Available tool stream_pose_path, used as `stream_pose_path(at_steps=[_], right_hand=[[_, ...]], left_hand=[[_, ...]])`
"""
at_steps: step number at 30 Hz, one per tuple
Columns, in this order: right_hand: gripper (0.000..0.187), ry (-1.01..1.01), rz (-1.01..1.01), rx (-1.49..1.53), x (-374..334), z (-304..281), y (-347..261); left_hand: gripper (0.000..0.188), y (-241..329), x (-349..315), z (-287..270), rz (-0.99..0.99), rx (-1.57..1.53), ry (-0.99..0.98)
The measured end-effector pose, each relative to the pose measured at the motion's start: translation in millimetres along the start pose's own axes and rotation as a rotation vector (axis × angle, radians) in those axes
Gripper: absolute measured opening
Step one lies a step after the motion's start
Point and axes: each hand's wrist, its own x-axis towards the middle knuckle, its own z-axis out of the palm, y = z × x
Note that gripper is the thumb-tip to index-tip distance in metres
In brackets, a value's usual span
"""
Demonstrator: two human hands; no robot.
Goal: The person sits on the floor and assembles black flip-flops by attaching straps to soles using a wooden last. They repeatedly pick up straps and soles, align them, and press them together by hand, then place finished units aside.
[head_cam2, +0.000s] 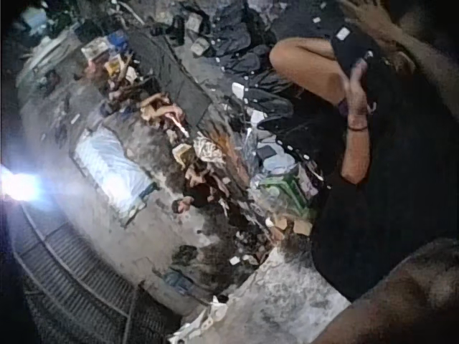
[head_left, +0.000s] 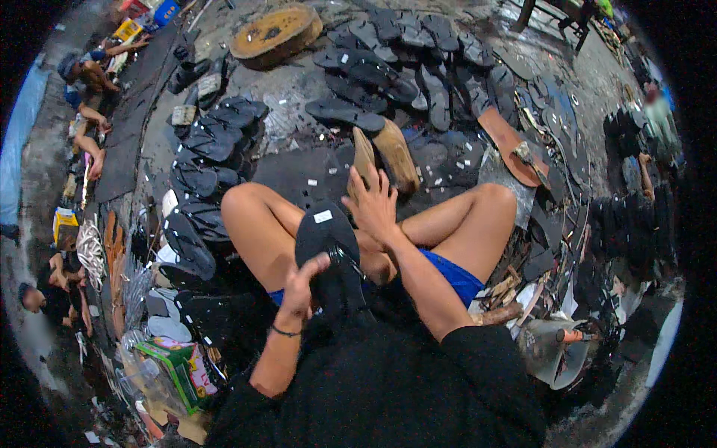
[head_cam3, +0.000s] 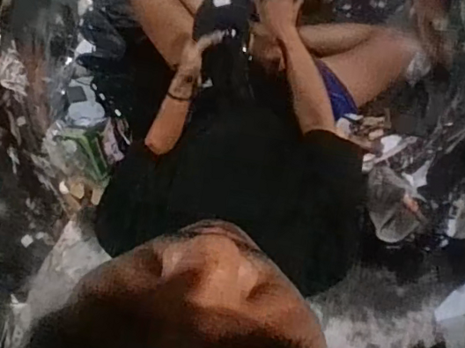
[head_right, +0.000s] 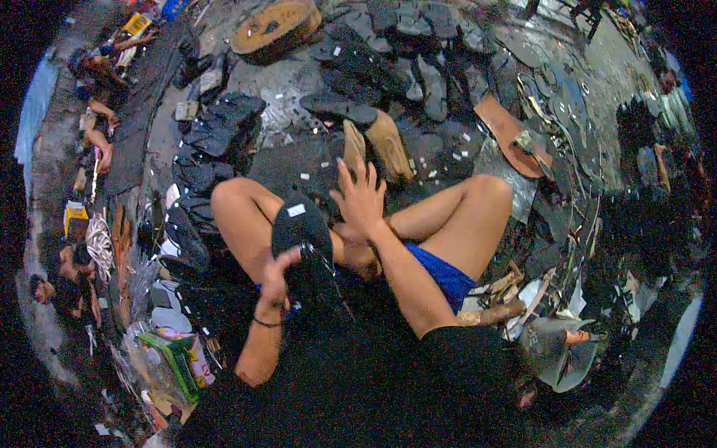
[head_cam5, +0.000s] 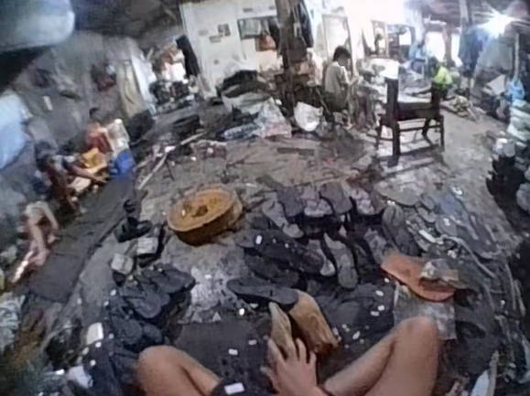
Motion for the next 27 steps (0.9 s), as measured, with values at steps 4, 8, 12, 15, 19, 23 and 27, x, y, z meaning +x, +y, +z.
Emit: stream_pose_path(at_steps=[4, 8, 12, 15, 19, 23, 27], right_hand=[[0.089, -0.212, 0.134, -0.090, -3.4, 24.1, 7.7], [0.087, -0.119, 0.231, 0.311, -4.0, 17.4, 26.5], [0.072, -0.214, 0.619, 1.572, -2.4, -43.0, 50.2], [0.068, -0.394, 0.511, 1.970, -46.0, -137.0, 31.6], [0.051, -0.581, 0.456, 1.360, -95.6, -215.4, 16.3], [0.055, -0.640, 0.319, 1.090, -112.2, -235.2, -23.5], [0.060, -0.343, -0.087, 0.662, -117.3, -201.3, -57.9]], left_hand=[[0.053, -27.5, -16.8, 22.9, -0.089, -0.328, -0.545], [0.059, -36.8, 3.0, 17.5, -0.024, -0.239, -0.583], [0.056, -34.0, 43.9, 4.0, 0.077, -0.452, -0.491], [0.054, -24.1, 54.1, -3.3, 0.254, -0.474, -0.384], [0.050, 4.0, 52.6, -2.6, 0.274, -0.361, -0.188], [0.067, 0.9, 49.4, -6.1, 0.140, -0.531, -0.492], [0.085, -27.5, 14.9, 5.2, 0.181, -0.593, -0.284]])
